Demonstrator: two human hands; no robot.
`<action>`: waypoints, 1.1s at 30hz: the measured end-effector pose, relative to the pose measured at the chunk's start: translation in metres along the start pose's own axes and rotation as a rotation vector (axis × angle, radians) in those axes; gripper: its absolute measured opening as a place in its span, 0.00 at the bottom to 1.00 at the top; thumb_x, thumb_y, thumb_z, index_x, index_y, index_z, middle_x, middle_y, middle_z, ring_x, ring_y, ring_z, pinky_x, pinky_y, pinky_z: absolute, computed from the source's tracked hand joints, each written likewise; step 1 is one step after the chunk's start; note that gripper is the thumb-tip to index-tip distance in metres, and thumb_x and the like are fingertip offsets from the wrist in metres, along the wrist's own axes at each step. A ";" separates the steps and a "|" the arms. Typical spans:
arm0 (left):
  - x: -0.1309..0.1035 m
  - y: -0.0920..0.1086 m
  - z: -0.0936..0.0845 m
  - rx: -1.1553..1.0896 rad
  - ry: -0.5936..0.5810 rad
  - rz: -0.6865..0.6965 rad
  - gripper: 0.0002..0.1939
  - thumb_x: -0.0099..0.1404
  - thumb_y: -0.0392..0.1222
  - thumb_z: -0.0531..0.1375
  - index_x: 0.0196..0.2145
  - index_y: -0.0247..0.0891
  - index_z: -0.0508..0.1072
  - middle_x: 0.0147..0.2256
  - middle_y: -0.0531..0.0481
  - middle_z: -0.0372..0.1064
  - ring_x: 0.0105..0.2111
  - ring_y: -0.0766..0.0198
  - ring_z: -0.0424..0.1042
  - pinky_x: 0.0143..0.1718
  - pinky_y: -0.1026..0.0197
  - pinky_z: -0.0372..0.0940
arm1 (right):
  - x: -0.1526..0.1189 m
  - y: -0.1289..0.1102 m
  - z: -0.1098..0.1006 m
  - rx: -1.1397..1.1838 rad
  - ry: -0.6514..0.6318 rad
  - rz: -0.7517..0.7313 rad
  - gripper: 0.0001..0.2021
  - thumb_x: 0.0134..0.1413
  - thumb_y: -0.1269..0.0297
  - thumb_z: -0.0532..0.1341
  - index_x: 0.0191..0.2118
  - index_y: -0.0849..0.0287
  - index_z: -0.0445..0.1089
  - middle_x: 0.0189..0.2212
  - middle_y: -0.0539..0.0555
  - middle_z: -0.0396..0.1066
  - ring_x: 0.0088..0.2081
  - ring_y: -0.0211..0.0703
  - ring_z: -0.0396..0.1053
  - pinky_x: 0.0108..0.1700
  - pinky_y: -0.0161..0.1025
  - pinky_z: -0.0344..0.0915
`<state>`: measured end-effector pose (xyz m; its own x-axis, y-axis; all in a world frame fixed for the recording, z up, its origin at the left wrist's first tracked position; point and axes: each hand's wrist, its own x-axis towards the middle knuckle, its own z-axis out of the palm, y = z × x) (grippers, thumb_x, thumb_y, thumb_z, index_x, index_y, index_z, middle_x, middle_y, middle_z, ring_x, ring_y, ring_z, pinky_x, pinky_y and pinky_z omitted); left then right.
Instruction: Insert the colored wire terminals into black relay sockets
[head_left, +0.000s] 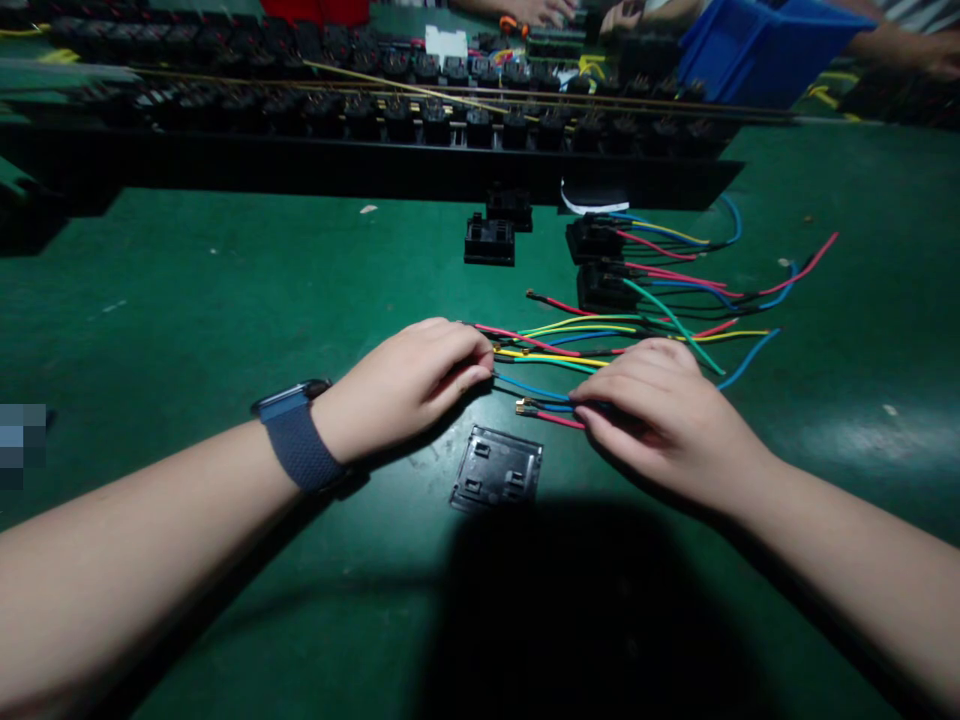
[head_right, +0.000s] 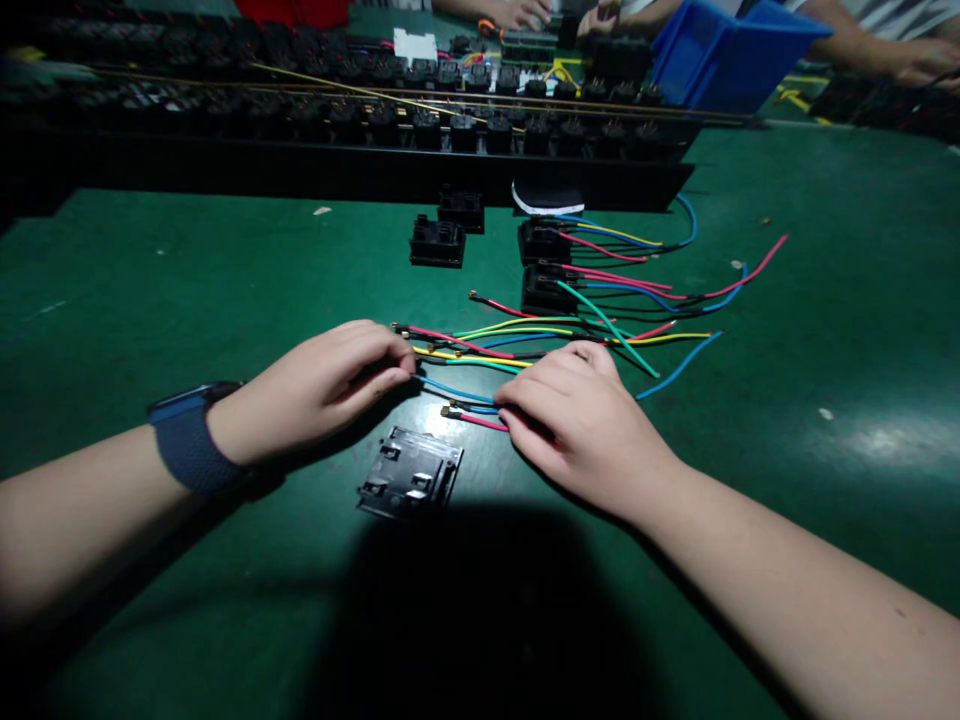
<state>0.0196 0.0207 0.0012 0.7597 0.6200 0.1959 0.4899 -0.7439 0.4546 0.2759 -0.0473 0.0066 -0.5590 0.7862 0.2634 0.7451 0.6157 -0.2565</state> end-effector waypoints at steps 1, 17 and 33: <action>0.000 0.000 0.000 -0.010 0.012 0.003 0.10 0.70 0.41 0.51 0.36 0.35 0.68 0.34 0.49 0.69 0.35 0.63 0.67 0.39 0.62 0.60 | 0.000 0.000 0.000 0.000 -0.002 0.007 0.04 0.58 0.70 0.58 0.38 0.58 0.70 0.32 0.50 0.73 0.37 0.42 0.69 0.48 0.48 0.56; -0.004 0.007 -0.008 -0.091 0.014 0.152 0.06 0.67 0.41 0.56 0.38 0.38 0.72 0.35 0.48 0.73 0.37 0.63 0.70 0.43 0.60 0.63 | -0.004 -0.002 -0.002 -0.068 0.190 0.062 0.06 0.56 0.71 0.60 0.39 0.58 0.70 0.36 0.57 0.75 0.38 0.49 0.71 0.42 0.47 0.63; -0.005 0.011 -0.010 -0.156 0.075 0.209 0.04 0.65 0.40 0.60 0.35 0.38 0.74 0.34 0.49 0.76 0.37 0.64 0.72 0.43 0.59 0.64 | -0.006 -0.008 -0.007 -0.151 0.172 -0.104 0.07 0.53 0.71 0.62 0.40 0.62 0.70 0.33 0.59 0.75 0.34 0.47 0.70 0.36 0.44 0.65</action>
<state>0.0168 0.0118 0.0141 0.8007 0.4780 0.3610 0.2493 -0.8139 0.5247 0.2755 -0.0575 0.0132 -0.5753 0.6904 0.4386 0.7397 0.6680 -0.0812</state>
